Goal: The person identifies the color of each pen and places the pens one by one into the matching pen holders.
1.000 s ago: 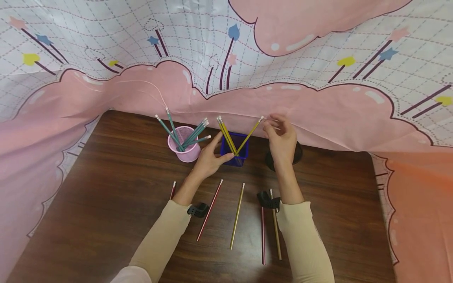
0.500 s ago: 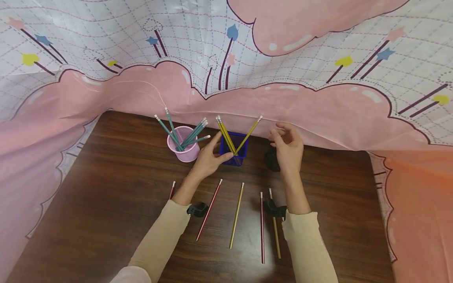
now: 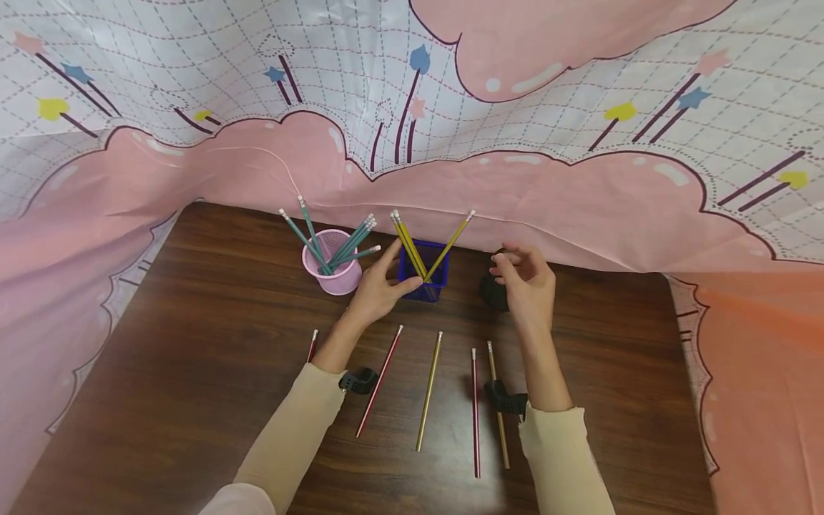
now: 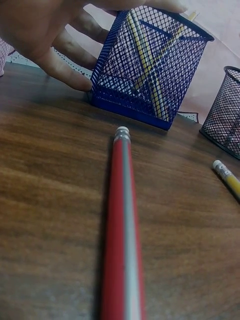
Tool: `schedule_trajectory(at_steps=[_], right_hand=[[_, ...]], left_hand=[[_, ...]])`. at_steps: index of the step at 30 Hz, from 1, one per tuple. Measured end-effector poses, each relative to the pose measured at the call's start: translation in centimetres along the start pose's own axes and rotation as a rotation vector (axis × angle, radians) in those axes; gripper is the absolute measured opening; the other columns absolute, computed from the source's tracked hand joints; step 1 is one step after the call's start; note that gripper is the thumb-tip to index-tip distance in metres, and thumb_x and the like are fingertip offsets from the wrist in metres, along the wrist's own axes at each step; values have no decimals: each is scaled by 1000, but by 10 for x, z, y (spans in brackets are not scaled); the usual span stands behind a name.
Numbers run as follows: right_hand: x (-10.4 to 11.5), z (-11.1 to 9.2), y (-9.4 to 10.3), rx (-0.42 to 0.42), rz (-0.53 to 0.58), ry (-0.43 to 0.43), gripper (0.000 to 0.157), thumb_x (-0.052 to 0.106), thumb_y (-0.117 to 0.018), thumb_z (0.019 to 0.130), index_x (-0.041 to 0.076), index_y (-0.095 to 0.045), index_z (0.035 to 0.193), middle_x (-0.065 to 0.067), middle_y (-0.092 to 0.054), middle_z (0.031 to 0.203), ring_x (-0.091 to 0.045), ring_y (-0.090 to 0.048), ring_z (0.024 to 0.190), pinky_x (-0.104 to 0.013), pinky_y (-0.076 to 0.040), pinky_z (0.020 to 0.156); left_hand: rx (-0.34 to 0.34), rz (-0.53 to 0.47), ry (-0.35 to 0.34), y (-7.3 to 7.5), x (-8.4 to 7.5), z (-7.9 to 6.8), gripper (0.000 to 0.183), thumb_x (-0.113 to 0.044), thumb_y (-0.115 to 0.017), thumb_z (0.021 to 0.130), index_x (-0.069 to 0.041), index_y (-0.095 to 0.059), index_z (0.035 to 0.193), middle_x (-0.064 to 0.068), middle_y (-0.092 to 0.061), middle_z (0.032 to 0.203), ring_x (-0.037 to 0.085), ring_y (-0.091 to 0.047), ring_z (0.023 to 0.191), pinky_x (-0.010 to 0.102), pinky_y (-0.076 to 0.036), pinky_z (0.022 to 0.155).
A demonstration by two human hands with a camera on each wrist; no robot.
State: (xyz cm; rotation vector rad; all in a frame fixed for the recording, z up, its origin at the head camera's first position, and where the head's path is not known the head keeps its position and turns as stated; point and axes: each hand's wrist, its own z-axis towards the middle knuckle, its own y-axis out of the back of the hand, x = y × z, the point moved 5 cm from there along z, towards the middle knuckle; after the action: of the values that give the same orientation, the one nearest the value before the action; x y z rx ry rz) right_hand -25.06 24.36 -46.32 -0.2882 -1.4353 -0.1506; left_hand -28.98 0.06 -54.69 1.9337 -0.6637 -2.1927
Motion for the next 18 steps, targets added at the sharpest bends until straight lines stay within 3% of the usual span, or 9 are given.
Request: schedule_trajectory(at_steps=[10, 18], right_hand=[[0, -18, 14, 26, -9, 40, 32, 8, -65, 83, -11, -56, 109, -24, -60, 87, -36, -59, 72, -31, -52, 65], [-8, -30, 27, 16, -4, 7, 33, 8, -64, 84, -12, -55, 109, -20, -62, 85, -28, -62, 68, -32, -53, 63]], left_hand=[[-22, 18, -1, 1, 0, 0, 85, -57, -64, 72, -39, -20, 142, 5, -47, 132, 14, -55, 107, 20, -50, 73], [-21, 22, 3, 0, 0, 0, 86, -59, -64, 72, -40, -19, 142, 4, -45, 135, 15, -51, 112, 18, -49, 74]])
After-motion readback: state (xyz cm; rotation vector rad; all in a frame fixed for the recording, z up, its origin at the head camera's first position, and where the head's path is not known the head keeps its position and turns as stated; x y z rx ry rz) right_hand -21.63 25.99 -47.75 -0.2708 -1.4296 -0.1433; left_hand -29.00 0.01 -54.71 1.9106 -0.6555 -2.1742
